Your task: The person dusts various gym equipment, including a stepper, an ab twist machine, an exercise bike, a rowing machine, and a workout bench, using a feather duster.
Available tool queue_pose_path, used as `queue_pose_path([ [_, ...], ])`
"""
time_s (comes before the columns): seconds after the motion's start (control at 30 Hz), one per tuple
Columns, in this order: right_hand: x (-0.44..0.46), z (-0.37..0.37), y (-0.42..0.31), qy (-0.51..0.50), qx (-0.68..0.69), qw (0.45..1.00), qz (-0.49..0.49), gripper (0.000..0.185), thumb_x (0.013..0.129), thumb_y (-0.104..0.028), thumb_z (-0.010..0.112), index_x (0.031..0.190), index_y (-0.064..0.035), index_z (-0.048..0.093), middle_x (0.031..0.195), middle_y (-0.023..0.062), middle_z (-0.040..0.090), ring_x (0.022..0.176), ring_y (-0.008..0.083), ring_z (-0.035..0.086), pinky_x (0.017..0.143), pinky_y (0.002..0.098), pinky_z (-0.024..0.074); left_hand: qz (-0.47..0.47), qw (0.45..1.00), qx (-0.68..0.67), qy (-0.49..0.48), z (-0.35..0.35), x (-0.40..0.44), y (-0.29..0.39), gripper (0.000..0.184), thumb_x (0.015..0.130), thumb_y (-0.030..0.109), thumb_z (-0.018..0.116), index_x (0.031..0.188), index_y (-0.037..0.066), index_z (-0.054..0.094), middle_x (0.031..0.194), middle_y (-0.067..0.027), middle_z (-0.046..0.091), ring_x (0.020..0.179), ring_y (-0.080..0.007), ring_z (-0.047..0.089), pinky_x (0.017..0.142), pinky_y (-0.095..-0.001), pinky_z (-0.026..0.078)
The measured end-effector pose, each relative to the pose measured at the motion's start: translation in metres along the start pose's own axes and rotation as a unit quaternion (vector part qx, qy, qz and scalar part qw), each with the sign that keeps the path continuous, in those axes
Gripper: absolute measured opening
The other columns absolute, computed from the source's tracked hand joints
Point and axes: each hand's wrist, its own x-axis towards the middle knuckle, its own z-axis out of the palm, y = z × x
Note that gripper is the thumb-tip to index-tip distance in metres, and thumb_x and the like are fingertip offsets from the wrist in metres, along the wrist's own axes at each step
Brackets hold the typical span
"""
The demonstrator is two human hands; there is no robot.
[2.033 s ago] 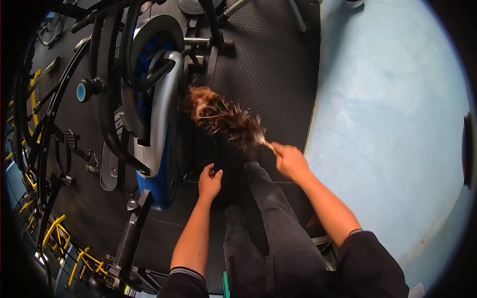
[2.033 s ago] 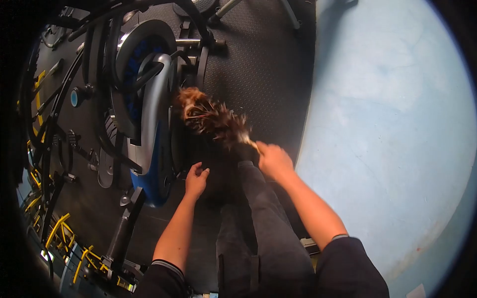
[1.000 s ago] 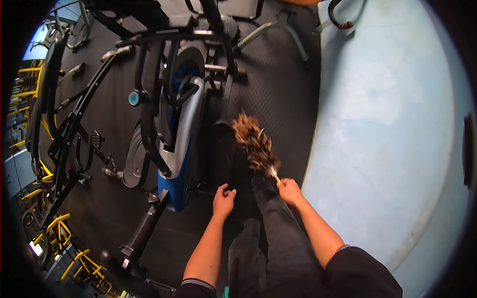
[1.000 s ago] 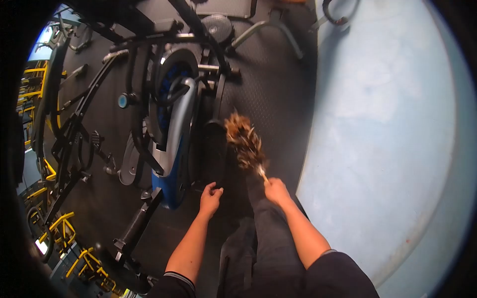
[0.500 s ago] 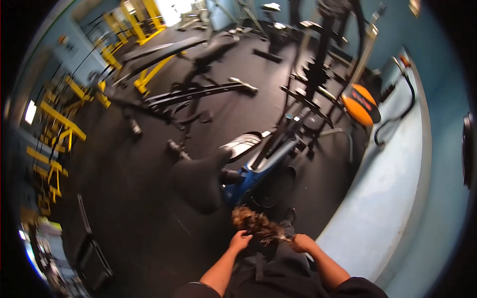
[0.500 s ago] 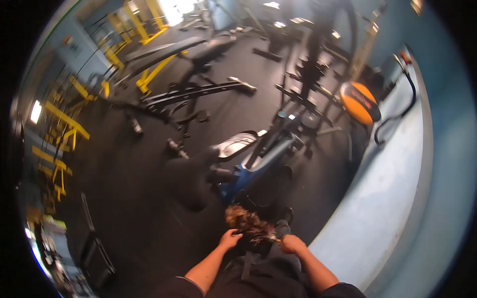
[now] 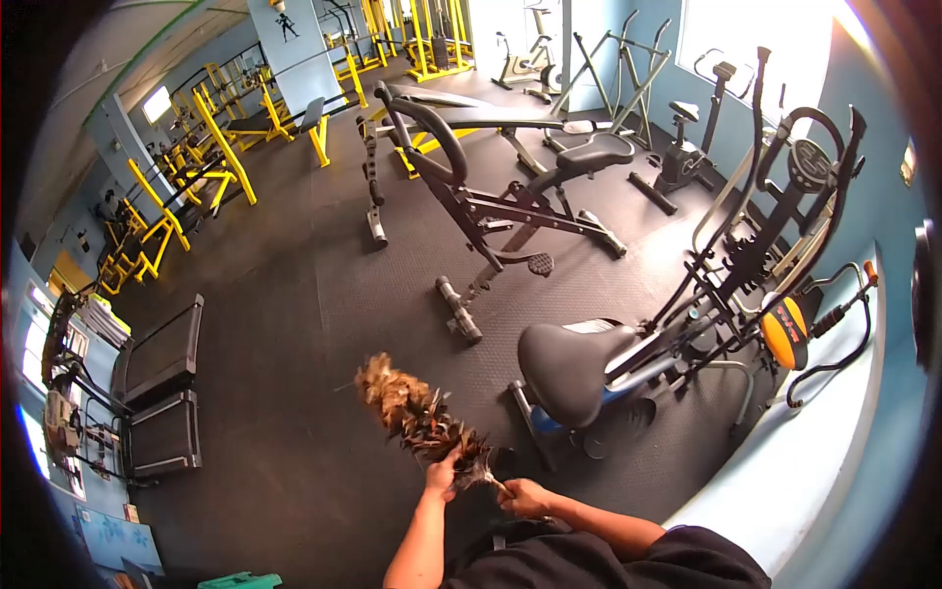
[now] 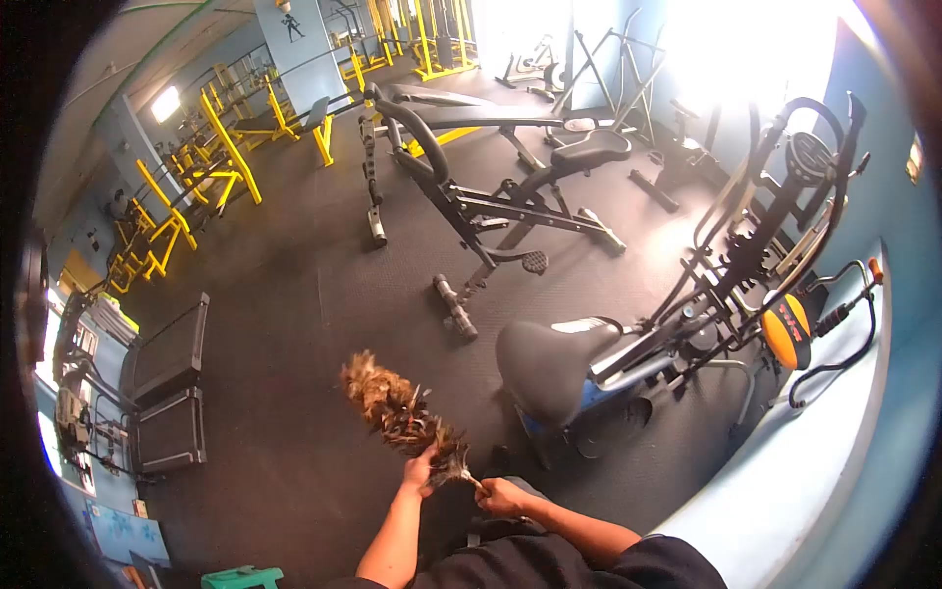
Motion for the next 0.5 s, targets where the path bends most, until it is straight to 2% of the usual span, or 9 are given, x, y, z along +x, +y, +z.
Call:
queue_pose_path([
  [0.03, 0.016, -0.001, -0.012, 0.008, 0.012, 1.0, 0.006, 0.02, 0.078, -0.016, 0.064, 0.093, -0.0031, 0.06, 0.073, 0.0046, 0.058, 0.065, 0.014, 0.055, 0.059, 0.0303, 0.0464, -0.042, 0.993, 0.095, 0.06, -0.01, 0.029, 0.003, 0.04, 0.082, 0.036, 0.067, 0.089, -0.004, 0.068, 0.082, -0.0065, 0.064, 0.075, -0.0152, 0.058, 0.064, -0.0307, 0.046],
  [0.1, 0.057, -0.006, -0.042, 0.042, 0.078, 0.996, 0.021, 0.023, 0.08, -0.018, 0.064, 0.097, -0.003, 0.06, 0.074, 0.0043, 0.058, 0.064, 0.0138, 0.055, 0.058, 0.0291, 0.046, 0.012, 0.985, 0.16, 0.064, 0.002, 0.054, 0.046, 0.044, 0.081, 0.039, 0.068, 0.086, -0.005, 0.068, 0.078, -0.0064, 0.064, 0.076, -0.0157, 0.058, 0.069, -0.0305, 0.045],
  [0.2, 0.113, -0.028, -0.084, 0.104, 0.278, 0.953, 0.065, 0.02, 0.086, -0.019, 0.059, 0.1, -0.0042, 0.059, 0.069, 0.002, 0.054, 0.052, 0.0108, 0.047, 0.044, 0.0263, 0.0384, 0.053, 0.969, 0.24, 0.028, 0.028, 0.087, 0.136, 0.05, 0.082, 0.043, 0.066, 0.096, -0.005, 0.066, 0.09, -0.0064, 0.064, 0.084, -0.0147, 0.056, 0.077, -0.03, 0.044],
  [0.23, 0.126, -0.048, -0.106, 0.117, 0.332, 0.932, 0.088, 0.018, 0.087, -0.019, 0.056, 0.099, -0.0047, 0.059, 0.067, 0.0014, 0.052, 0.048, 0.01, 0.044, 0.04, 0.026, 0.0353, 0.045, 0.967, 0.249, 0.005, 0.035, 0.104, 0.165, 0.055, 0.083, 0.044, 0.065, 0.107, -0.005, 0.062, 0.102, -0.0072, 0.063, 0.091, -0.0163, 0.056, 0.082, -0.0306, 0.044],
  [0.3, 0.159, -0.083, -0.136, 0.119, 0.447, 0.881, 0.098, 0.017, 0.09, -0.02, 0.051, 0.096, -0.0061, 0.059, 0.063, 0.0002, 0.049, 0.043, 0.0094, 0.038, 0.036, 0.026, 0.03, 0.115, 0.97, 0.208, -0.055, 0.044, 0.15, 0.207, 0.06, 0.084, 0.046, 0.063, 0.119, -0.002, 0.055, 0.113, -0.0081, 0.06, 0.089, -0.0175, 0.058, 0.081, -0.0317, 0.045],
  [0.33, 0.168, -0.101, -0.164, 0.141, 0.461, 0.868, 0.118, 0.018, 0.092, -0.022, 0.048, 0.093, -0.0064, 0.058, 0.06, 0.0001, 0.046, 0.042, 0.0098, 0.036, 0.037, 0.0253, 0.0281, 0.11, 0.971, 0.208, -0.051, 0.053, 0.156, 0.236, 0.061, 0.085, 0.046, 0.061, 0.124, 0.001, 0.051, 0.115, -0.0079, 0.058, 0.086, -0.0163, 0.058, 0.077, -0.0306, 0.046],
  [0.37, 0.183, -0.113, -0.178, 0.151, 0.559, 0.807, 0.114, 0.018, 0.092, -0.022, 0.047, 0.091, -0.0068, 0.056, 0.059, 0.0006, 0.044, 0.041, 0.01, 0.034, 0.036, 0.0264, 0.0274, 0.1, 0.971, 0.21, -0.046, 0.061, 0.157, 0.261, 0.062, 0.086, 0.047, 0.06, 0.129, 0.004, 0.047, 0.117, -0.0077, 0.057, 0.083, -0.0151, 0.058, 0.074, -0.0295, 0.046],
  [0.43, 0.227, -0.131, -0.195, 0.236, 0.556, 0.79, 0.105, 0.018, 0.094, -0.022, 0.045, 0.091, -0.0077, 0.055, 0.058, 0.0012, 0.042, 0.039, 0.0107, 0.032, 0.036, 0.0278, 0.0273, 0.084, 0.981, 0.162, -0.073, 0.066, 0.172, 0.296, 0.058, 0.088, 0.045, 0.058, 0.131, 0.009, 0.046, 0.108, -0.0058, 0.059, 0.081, -0.01, 0.057, 0.064, -0.0235, 0.045],
  [0.5, 0.254, -0.148, -0.222, 0.283, 0.556, 0.78, 0.053, 0.019, 0.095, -0.023, 0.044, 0.092, -0.008, 0.055, 0.059, 0.0009, 0.043, 0.039, 0.0103, 0.033, 0.036, 0.0277, 0.0285, 0.074, 0.98, 0.148, -0.107, 0.069, 0.197, 0.316, 0.056, 0.088, 0.042, 0.058, 0.131, 0.01, 0.045, 0.107, -0.0075, 0.06, 0.084, -0.014, 0.059, 0.063, -0.0264, 0.046],
])
